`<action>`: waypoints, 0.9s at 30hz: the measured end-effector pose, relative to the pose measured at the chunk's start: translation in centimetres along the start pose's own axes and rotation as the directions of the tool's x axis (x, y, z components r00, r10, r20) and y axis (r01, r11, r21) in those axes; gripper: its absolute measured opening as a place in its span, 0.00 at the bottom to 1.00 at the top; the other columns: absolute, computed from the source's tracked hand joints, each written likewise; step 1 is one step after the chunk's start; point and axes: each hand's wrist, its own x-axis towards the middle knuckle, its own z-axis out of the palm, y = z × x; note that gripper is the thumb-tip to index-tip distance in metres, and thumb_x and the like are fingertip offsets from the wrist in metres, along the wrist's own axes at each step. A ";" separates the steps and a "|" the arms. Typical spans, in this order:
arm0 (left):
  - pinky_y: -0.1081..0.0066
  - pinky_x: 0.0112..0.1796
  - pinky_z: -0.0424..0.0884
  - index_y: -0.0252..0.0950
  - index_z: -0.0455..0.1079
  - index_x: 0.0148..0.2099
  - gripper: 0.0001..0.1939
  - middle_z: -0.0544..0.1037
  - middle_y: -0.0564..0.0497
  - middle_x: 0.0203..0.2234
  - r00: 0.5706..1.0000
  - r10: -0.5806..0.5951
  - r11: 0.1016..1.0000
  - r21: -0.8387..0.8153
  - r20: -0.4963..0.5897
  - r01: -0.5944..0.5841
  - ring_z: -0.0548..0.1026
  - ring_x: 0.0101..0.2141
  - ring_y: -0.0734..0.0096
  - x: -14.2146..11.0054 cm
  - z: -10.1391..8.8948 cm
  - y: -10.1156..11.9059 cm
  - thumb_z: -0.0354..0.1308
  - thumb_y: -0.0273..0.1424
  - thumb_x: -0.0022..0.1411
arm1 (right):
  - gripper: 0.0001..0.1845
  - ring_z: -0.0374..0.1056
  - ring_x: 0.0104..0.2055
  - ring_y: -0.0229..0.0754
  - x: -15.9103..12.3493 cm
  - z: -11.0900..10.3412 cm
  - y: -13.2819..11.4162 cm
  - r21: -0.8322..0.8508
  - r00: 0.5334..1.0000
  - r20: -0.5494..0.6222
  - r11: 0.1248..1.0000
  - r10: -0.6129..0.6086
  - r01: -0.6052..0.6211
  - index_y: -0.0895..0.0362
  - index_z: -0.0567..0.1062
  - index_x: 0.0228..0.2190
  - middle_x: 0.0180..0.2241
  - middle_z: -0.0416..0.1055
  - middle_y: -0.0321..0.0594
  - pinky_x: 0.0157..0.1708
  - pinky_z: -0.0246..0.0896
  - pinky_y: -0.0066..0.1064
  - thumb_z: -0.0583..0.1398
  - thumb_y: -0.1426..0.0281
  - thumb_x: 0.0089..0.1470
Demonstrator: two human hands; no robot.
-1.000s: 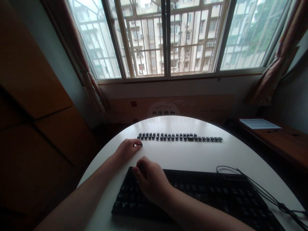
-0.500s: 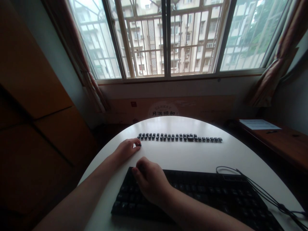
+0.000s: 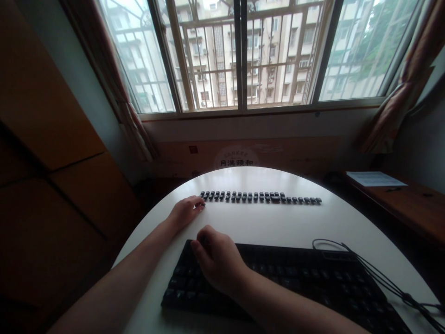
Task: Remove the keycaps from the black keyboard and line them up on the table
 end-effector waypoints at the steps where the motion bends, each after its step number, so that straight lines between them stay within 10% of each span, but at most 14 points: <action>1: 0.70 0.37 0.69 0.41 0.74 0.40 0.07 0.79 0.51 0.39 1.000 -0.004 1.000 0.003 -0.006 0.004 0.76 0.36 0.65 0.1 0.2 0.1 0.55 0.30 0.61 | 0.07 0.54 0.21 0.34 0.0 0.0 0.0 -0.001 1.000 0.002 1.000 0.002 -0.002 0.55 0.66 0.33 0.20 0.60 0.30 0.23 0.49 0.25 0.55 0.64 0.62; 27: 0.70 0.38 0.70 0.43 0.77 0.42 0.09 0.75 0.51 0.40 0.995 -0.058 0.993 0.099 -0.083 0.066 0.76 0.37 0.66 0.3 0.7 -0.1 0.57 0.32 0.62 | 0.07 0.55 0.21 0.34 0.1 0.0 -0.1 -0.018 1.000 -0.009 1.000 -0.001 0.000 0.55 0.66 0.33 0.20 0.61 0.30 0.22 0.48 0.25 0.54 0.65 0.61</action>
